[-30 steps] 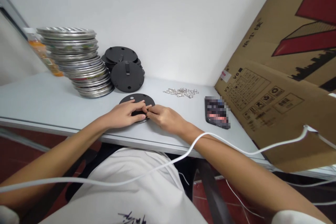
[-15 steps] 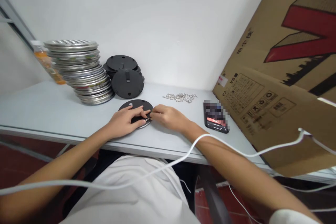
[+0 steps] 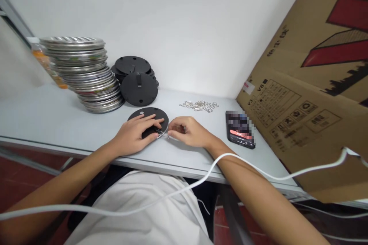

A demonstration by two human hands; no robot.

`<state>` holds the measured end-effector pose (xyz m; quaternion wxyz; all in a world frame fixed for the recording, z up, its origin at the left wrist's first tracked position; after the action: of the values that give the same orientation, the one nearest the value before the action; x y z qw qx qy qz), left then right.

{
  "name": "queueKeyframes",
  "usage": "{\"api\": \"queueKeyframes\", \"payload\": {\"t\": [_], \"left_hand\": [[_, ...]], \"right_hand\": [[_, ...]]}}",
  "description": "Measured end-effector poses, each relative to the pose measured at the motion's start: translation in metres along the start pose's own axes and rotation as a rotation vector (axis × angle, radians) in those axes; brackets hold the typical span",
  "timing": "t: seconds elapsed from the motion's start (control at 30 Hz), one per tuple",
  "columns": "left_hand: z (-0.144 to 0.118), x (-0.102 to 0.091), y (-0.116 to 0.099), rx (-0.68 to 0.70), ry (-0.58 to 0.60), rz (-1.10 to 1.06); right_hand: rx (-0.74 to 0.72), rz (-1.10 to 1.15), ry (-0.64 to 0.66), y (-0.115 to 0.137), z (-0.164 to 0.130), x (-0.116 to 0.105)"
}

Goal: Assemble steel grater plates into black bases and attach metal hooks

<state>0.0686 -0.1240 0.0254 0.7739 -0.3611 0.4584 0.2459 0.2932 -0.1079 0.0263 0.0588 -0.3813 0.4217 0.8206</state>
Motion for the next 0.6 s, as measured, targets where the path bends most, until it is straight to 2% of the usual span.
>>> {"api": "queueKeyframes", "payload": {"t": [0.17, 0.27, 0.37, 0.47, 0.53, 0.6], "left_hand": [[0.000, 0.001, -0.001, 0.022, 0.011, 0.025], [0.000, 0.002, -0.001, 0.032, 0.007, 0.037], [0.000, 0.003, 0.001, 0.044, -0.007, 0.045], [-0.001, 0.005, 0.000, 0.052, -0.011, 0.051], [-0.001, 0.005, -0.001, 0.055, -0.010, 0.049], [-0.001, 0.004, -0.001, 0.056, -0.006, 0.044]], "right_hand": [[-0.063, 0.071, 0.174, 0.008, -0.002, 0.010], [0.003, 0.136, 0.240, 0.010, -0.003, 0.009], [0.068, 0.153, 0.227, 0.005, -0.005, 0.002], [0.071, 0.147, 0.148, 0.000, -0.005, -0.005], [0.071, 0.070, 0.085, -0.004, -0.004, -0.007], [0.051, -0.055, 0.076, -0.006, -0.002, -0.006]]}}
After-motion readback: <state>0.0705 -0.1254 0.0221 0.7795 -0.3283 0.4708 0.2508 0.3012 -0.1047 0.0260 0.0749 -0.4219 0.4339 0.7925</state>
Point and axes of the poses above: each hand's wrist, its own z-axis towards the middle knuckle, its own x-axis out of the palm, y = z × x, the point moved 2 cm from there along z, towards the middle knuckle, and after that the axes turned 4 degrees about -y, right-handed, at the moved point
